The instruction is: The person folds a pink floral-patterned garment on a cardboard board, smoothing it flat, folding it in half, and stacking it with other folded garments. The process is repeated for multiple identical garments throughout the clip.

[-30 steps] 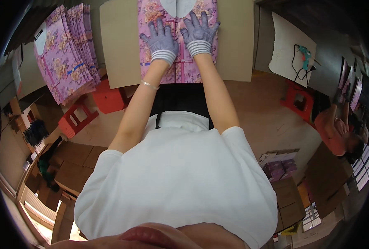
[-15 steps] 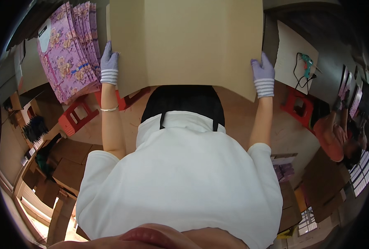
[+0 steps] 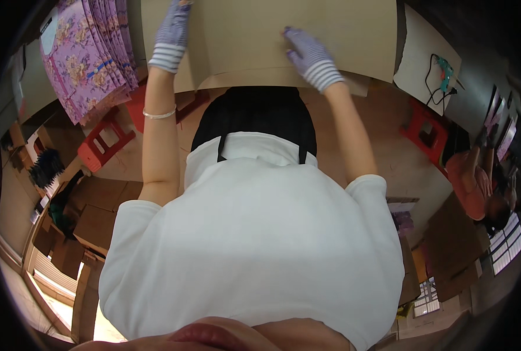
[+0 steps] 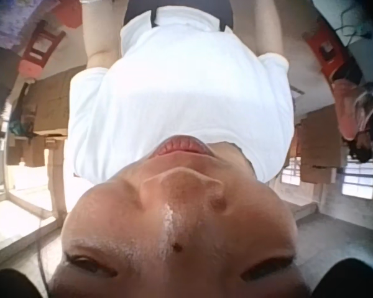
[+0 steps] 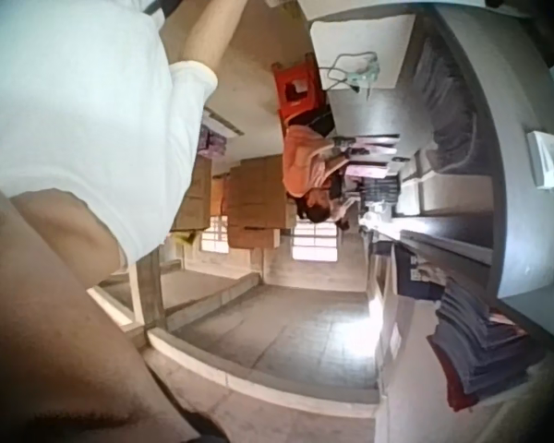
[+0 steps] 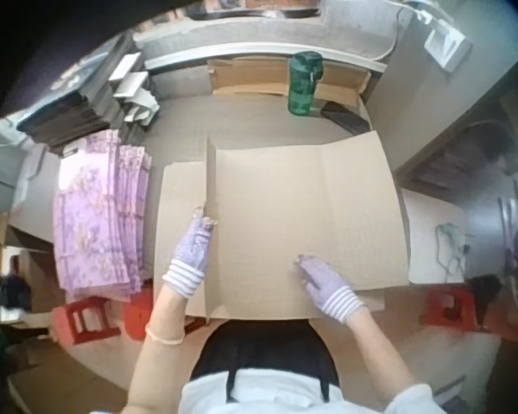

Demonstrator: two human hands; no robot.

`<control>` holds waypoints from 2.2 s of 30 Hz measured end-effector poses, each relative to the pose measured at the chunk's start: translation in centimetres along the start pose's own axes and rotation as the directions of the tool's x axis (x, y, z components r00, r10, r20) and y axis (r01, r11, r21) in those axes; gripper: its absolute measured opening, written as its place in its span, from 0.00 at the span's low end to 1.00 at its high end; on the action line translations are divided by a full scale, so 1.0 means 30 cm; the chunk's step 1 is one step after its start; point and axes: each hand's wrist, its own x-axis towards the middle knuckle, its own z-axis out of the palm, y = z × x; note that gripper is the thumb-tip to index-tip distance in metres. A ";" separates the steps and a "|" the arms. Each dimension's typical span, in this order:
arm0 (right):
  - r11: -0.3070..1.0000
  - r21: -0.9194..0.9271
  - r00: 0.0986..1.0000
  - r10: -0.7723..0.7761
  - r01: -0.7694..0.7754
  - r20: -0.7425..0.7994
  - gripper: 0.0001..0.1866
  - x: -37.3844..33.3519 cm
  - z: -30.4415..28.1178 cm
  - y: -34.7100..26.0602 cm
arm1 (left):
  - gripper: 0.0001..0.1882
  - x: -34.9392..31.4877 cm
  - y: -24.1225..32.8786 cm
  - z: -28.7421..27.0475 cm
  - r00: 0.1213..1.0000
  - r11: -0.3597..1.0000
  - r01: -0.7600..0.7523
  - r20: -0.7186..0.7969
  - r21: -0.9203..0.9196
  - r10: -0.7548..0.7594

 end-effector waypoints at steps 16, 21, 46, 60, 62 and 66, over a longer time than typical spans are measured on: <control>0.845 0.344 0.911 0.401 -0.409 0.096 0.20 0.172 0.159 0.017 | 0.38 -0.025 0.216 0.330 0.965 0.642 -0.256 0.158 0.722 0.207; 0.861 0.284 0.906 0.414 -0.421 0.087 0.20 0.170 0.167 -0.016 | 0.35 -0.170 0.140 0.295 0.906 0.644 -0.422 0.280 0.637 0.317; 0.849 0.246 0.865 0.497 -0.467 -0.073 0.13 0.183 0.195 -0.062 | 0.32 -0.237 0.107 0.292 0.907 0.692 -0.419 0.302 0.587 0.292; 0.895 0.162 0.891 0.437 -0.416 -0.125 0.14 0.182 0.194 -0.054 | 0.31 -0.226 0.131 0.285 0.901 0.697 -0.432 0.300 0.573 0.313; 0.820 0.278 0.857 0.514 -0.501 0.031 0.17 0.174 0.150 -0.062 | 0.32 -0.225 0.133 0.288 0.900 0.701 -0.432 0.312 0.567 0.303; 0.926 -0.137 0.936 0.349 -0.351 -0.041 0.27 0.133 0.129 -0.134 | 0.32 -0.232 0.147 0.254 0.902 0.643 -0.423 0.361 0.639 0.235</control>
